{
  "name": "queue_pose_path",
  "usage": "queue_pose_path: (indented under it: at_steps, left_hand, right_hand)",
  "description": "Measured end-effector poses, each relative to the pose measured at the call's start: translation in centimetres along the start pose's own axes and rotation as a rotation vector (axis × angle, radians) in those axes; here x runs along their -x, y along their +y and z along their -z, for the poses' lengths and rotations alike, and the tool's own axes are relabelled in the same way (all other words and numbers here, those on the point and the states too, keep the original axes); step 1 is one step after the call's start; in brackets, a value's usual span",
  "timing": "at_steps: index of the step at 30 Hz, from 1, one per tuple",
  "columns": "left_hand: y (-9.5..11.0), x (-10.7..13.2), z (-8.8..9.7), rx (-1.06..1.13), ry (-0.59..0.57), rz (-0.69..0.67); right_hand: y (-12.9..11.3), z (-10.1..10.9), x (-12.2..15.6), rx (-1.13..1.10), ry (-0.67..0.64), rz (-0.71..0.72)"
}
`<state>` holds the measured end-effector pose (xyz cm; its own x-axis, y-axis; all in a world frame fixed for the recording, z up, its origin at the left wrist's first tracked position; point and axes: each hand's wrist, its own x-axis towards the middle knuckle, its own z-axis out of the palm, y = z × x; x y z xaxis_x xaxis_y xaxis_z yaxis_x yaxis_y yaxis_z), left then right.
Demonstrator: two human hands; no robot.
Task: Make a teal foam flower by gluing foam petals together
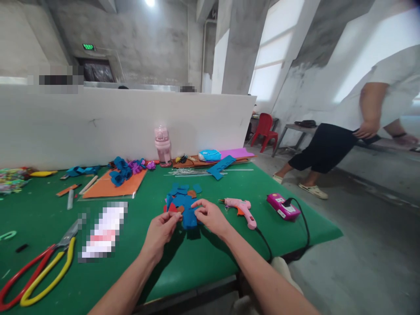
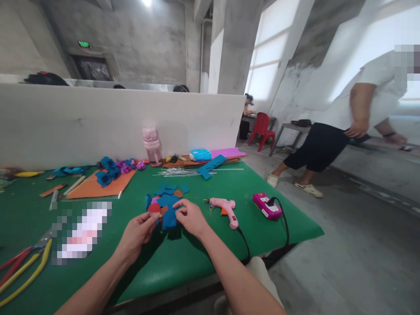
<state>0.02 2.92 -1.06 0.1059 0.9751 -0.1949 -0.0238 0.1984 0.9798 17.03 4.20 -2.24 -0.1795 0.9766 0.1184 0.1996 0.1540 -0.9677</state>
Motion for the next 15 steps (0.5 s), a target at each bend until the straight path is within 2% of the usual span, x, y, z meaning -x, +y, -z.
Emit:
queue_pose_path:
  at_steps: [4, 10, 15]
  left_hand:
    - [0.1, 0.2, -0.2, -0.047, -0.005, -0.002]
    - [-0.4, -0.2, 0.1, -0.020, 0.056, 0.020]
    - [-0.3, -0.3, 0.4, 0.002, 0.097, 0.002]
  right_hand:
    - [-0.3, -0.5, 0.2, -0.037, -0.024, -0.014]
    - [-0.1, -1.4, 0.3, -0.261, -0.113, -0.143]
    - [0.5, -1.2, 0.3, -0.244, -0.115, -0.176]
